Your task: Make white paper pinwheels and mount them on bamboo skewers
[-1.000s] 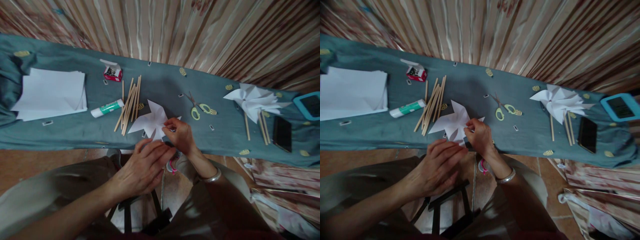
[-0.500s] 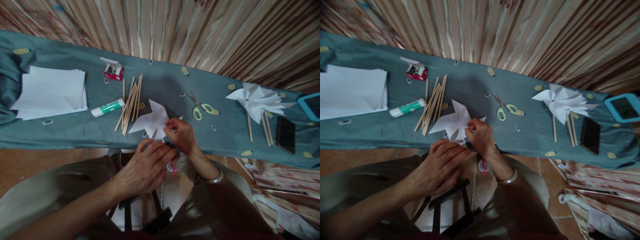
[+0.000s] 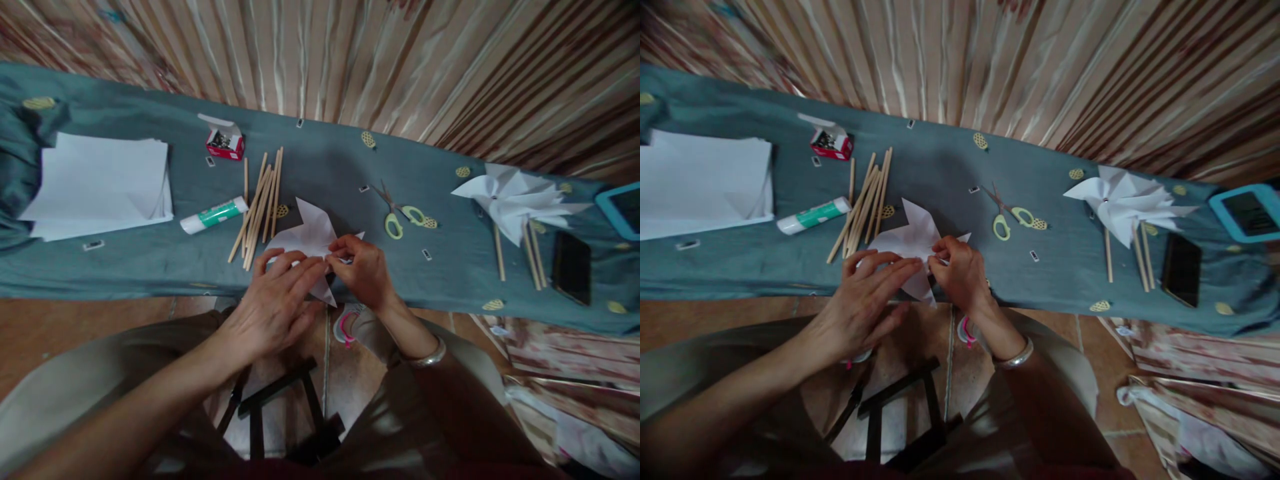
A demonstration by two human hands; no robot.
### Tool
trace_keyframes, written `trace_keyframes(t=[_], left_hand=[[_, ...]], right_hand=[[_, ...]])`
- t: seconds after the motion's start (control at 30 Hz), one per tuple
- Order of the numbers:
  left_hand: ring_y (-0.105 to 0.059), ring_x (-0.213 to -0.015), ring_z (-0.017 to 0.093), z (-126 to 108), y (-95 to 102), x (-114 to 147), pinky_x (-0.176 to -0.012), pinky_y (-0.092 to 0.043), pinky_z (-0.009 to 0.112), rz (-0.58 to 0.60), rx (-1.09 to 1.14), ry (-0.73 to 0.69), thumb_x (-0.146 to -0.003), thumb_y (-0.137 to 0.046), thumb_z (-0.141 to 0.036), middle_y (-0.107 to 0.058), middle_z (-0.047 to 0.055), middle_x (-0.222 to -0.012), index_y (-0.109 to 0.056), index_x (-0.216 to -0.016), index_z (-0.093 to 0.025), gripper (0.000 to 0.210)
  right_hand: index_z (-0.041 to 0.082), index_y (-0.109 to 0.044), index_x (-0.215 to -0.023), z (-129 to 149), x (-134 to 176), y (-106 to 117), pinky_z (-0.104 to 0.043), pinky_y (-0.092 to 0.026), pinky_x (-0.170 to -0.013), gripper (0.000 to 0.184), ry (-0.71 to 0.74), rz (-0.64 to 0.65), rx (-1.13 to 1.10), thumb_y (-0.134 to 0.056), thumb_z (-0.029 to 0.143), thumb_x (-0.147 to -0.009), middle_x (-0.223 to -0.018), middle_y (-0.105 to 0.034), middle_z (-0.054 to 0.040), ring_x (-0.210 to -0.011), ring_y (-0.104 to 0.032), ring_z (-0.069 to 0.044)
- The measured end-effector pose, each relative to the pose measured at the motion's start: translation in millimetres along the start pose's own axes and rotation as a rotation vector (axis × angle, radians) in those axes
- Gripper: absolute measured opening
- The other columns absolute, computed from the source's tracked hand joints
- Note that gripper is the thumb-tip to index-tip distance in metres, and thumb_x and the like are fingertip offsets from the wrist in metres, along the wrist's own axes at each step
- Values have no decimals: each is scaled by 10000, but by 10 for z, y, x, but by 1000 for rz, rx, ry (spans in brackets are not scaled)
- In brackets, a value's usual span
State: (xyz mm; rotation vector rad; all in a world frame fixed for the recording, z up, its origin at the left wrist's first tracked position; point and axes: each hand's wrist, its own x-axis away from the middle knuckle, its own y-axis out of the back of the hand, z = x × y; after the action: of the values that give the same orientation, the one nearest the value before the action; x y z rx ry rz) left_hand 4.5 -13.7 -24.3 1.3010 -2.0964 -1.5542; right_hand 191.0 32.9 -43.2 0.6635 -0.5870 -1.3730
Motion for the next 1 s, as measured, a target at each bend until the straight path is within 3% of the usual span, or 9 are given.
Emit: trace_keyframes(t=[0.13, 0.4, 1.0], left_hand=[[-496, -1184, 286, 122, -3, -84, -1042, -284, 506, 38, -26, 70, -910, -472, -271, -670, 114, -1178, -460, -1327, -134, 438], [-490, -1221, 299, 147, -129, -132, -1062, -271, 549, 108, -49, 68, -894, -471, -242, -632, 128, -1268, -456, -1329, -145, 446], [-520, -1185, 302, 175, -185, -161, -1069, -292, 555, 82, -68, 39, -881, -481, -248, -648, 136, -1220, -498, -1293, -126, 431]], right_hand=[[190, -633, -837, 9, -2, 1, -282, -487, -698, 71, 1, 2, 8, -644, 188, -767, -766, -739, -29, -745, -705, -187], [188, -633, -850, 23, -1, 9, -284, -488, -698, 78, 5, 12, -6, -627, 169, -775, -754, -734, -26, -745, -704, -190], [204, -625, -850, 53, 18, 21, -292, -500, -736, 72, -4, 22, -6, -616, 169, -787, -783, -737, -24, -771, -698, -191]])
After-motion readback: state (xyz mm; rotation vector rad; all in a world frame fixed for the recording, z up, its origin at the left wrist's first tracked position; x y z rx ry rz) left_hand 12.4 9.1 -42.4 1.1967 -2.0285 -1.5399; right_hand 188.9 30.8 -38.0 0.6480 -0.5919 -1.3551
